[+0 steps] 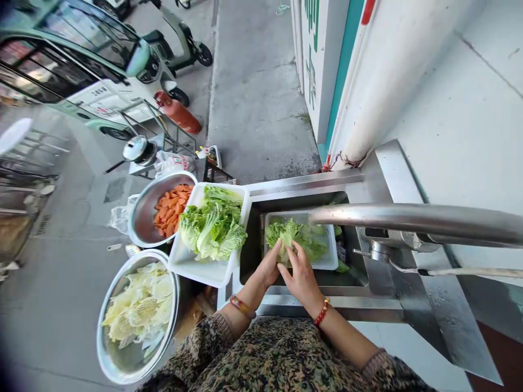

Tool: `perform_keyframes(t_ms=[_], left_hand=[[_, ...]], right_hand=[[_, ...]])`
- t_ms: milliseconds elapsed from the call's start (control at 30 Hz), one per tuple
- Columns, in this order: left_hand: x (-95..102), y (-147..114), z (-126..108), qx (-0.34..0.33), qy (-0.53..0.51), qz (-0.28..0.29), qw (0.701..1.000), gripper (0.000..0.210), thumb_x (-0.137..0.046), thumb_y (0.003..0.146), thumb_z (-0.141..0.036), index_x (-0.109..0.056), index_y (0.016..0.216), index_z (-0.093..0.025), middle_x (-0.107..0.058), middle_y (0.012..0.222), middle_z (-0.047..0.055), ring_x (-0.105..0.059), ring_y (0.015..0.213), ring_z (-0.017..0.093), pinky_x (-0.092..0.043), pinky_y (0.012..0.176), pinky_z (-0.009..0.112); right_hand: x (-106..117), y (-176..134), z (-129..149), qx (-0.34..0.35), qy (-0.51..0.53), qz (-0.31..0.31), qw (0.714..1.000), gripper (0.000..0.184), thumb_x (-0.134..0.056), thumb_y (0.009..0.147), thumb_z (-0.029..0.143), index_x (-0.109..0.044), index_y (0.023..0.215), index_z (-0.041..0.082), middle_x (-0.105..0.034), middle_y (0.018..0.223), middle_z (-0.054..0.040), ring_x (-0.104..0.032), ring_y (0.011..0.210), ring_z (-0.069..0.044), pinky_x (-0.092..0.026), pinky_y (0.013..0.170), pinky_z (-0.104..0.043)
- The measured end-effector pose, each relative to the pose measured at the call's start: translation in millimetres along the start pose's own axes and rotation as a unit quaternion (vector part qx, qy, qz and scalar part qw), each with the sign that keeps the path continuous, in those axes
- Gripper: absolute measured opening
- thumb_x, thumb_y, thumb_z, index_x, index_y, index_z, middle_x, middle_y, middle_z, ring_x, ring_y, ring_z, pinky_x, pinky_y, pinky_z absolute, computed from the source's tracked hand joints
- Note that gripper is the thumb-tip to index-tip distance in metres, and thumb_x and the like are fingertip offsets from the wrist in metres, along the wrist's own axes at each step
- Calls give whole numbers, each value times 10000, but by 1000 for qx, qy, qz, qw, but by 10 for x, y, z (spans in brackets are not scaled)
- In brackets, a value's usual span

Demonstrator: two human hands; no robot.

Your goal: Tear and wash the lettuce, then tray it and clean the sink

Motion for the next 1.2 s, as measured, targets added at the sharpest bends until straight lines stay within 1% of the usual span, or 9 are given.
perform_keyframes(t_ms=[133,300,533,700,867,967,1033,1133,1200], left_hand=[[-130,-280,-249,-30,22,23,999,403,-819,672,-341,-694,1025,-191,-733,1080,106,-667,1056,321,-513,961,440],[4,-711,-811,-87,41,-15,995,507,-867,586,-258,-693,1058,-192,-747,1081,92,-686,1009,283,-526,959,421],[1049,-1508,-1959,-260,69,-158,950,649,-874,556,-370,-661,1156,-242,-741,1119,49,-639,1139,328,-522,1004,453],[1747,-1403,-1927,-212,165,-244,932,633,-879,554,-351,-660,1112,-147,-743,1043,122,-652,1102,340,-503,1002,489],[2030,-1417,-1887,-266,263,-337,864,862,-864,602,-334,-487,1363,-193,-642,1276,147,-590,1214,324,-436,1069,505],[2048,-1599,-1911,-288,323,-392,812,1101,-823,659,-406,-174,1534,-249,-383,1529,195,-428,1372,361,-349,1119,560],[1866,-1688,-2006,-338,413,-389,751,1146,-789,699,-435,-49,1556,-255,-177,1619,197,-263,1463,368,-256,1166,566],[1463,-1599,-2050,-403,566,-322,643,1151,-802,677,-448,-91,1558,-240,-3,1651,177,-35,1509,380,-123,1199,580],[1344,-1370,-1942,-385,632,-262,620,1083,-796,682,-420,-171,1548,-242,-3,1652,176,-8,1503,408,-94,1184,631]], right_hand=[[194,-58,151,-26,129,26,991,381,-496,954,391,-579,1299,256,-581,1328,-120,-576,1199,-266,-509,993,-461],[406,0,82,-123,276,51,952,434,-508,937,485,-570,1291,241,-663,1212,-120,-684,913,-217,-569,696,-326],[204,-62,16,-209,319,61,922,529,-588,844,599,-636,1182,196,-696,1126,-133,-670,834,-205,-528,625,-300],[40,-127,-12,-239,313,102,913,563,-615,808,622,-643,1175,196,-699,1123,-134,-664,838,-203,-516,615,-291],[50,-90,-37,-245,294,113,917,543,-617,813,604,-638,1191,215,-691,1162,-125,-671,871,-212,-527,652,-308],[45,-71,-55,-247,288,108,919,554,-621,807,607,-632,1192,209,-691,1165,-129,-674,869,-214,-525,654,-311],[11,-73,-63,-248,287,110,919,554,-621,808,607,-629,1191,207,-690,1168,-130,-674,878,-214,-525,660,-311],[-40,-79,-79,-255,286,112,917,557,-627,796,611,-632,1173,200,-692,1154,-128,-675,869,-209,-521,653,-304],[-45,-71,-100,-259,282,111,917,554,-630,791,607,-635,1162,195,-692,1143,-124,-676,862,-203,-517,650,-297]])
Point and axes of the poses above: each hand's wrist, its own y-axis towards the middle knuckle, its own x-axis out of the back of the hand, z = x × y, the point moved 9 cm from there along y, towards the middle knuckle
